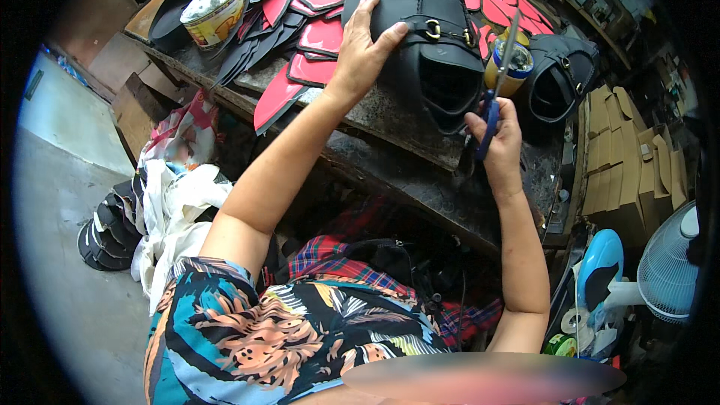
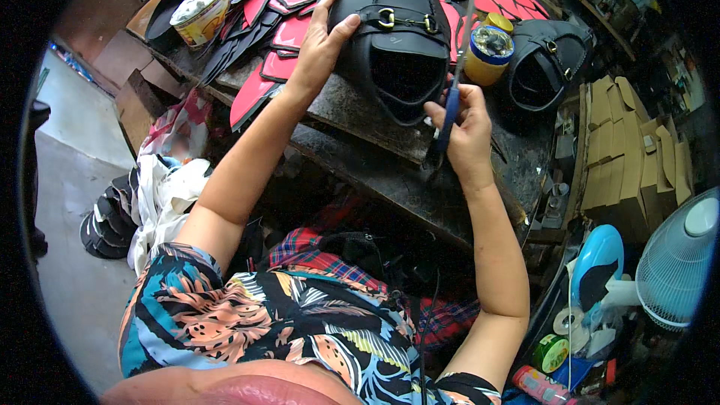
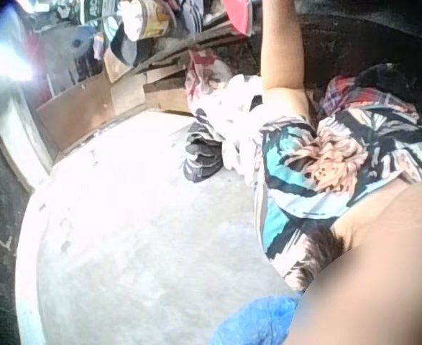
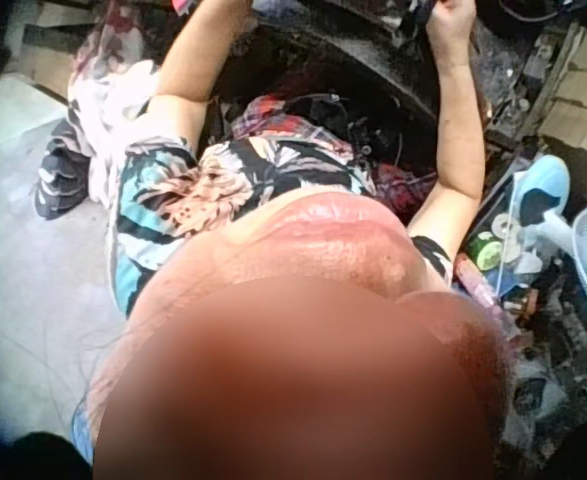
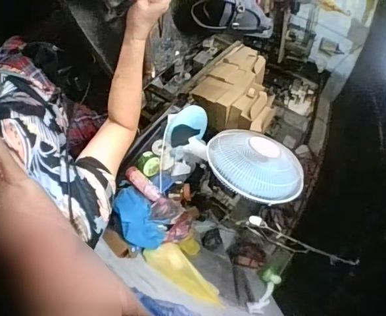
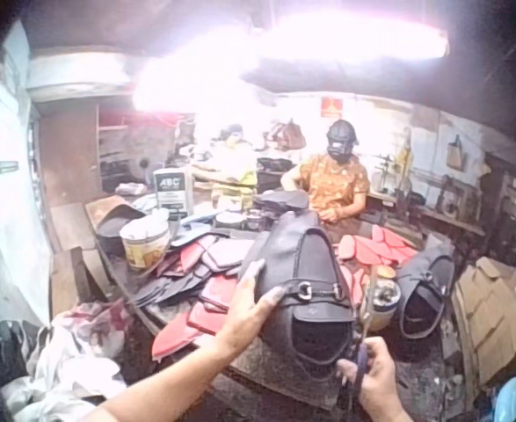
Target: The person uses scissors to trim the white insole material inside several black slip-on shoes. They repeatedly open each shoe, cut along the edges, and remove excess material, then place the shoes back on the workbench.
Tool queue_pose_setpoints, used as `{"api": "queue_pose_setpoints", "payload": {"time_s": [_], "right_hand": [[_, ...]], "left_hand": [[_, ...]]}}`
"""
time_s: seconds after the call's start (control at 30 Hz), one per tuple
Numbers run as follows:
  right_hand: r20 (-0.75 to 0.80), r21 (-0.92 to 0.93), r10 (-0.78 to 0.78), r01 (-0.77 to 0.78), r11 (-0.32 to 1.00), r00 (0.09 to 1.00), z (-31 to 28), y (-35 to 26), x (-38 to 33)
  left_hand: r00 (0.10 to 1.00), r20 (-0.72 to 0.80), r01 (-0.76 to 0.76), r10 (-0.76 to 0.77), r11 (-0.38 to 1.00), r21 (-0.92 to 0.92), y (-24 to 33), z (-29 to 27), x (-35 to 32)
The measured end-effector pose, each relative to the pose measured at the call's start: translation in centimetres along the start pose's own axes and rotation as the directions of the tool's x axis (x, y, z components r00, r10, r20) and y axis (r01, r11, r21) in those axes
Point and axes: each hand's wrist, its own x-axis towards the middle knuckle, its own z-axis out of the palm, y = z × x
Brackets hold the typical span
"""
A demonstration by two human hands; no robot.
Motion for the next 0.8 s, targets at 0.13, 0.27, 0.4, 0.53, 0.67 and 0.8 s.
{"api": "queue_pose_setpoints", "payload": {"time_s": [0.13, 0.27, 0.4, 0.53, 0.67, 0.8], "right_hand": [[0.039, -0.021, 0.016, -0.015, 1.000, 0.999, 0.6, 0.1, -0.1], [0.025, 0.061, 0.049, -0.051, 0.997, 0.998, 0.1, 0.5, 0.8], [-0.020, 0.031, 0.023, -0.023, 0.999, 1.000, -0.6, 0.1, 1.1], [-0.069, 0.024, 0.017, -0.015, 1.000, 0.997, -2.8, -1.6, 1.0], [-0.106, -0.194, -0.034, 0.013, 0.981, 0.994, -5.6, -3.1, -1.3], [-0.123, -0.305, 0.074, -0.108, 0.946, 0.990, -8.5, -4.5, -3.5]], "left_hand": [[0.996, -0.029, -0.077, 0.085, 0.974, 0.211, -0.5, -1.4, 0.9], [0.878, 0.126, -0.452, 0.461, 0.716, 0.531, 2.4, -0.8, -0.4], [0.791, 0.459, -0.612, 0.405, 0.511, 0.604, 5.4, 0.4, -1.0], [0.760, 0.460, -0.640, 0.460, 0.400, 0.657, 7.1, 0.3, -0.1], [0.696, 0.534, -0.691, 0.479, 0.247, 0.679, 7.9, 1.5, 3.4], [0.521, 0.633, -0.854, 0.572, 0.333, 0.401, 8.3, 6.0, 8.0]]}}
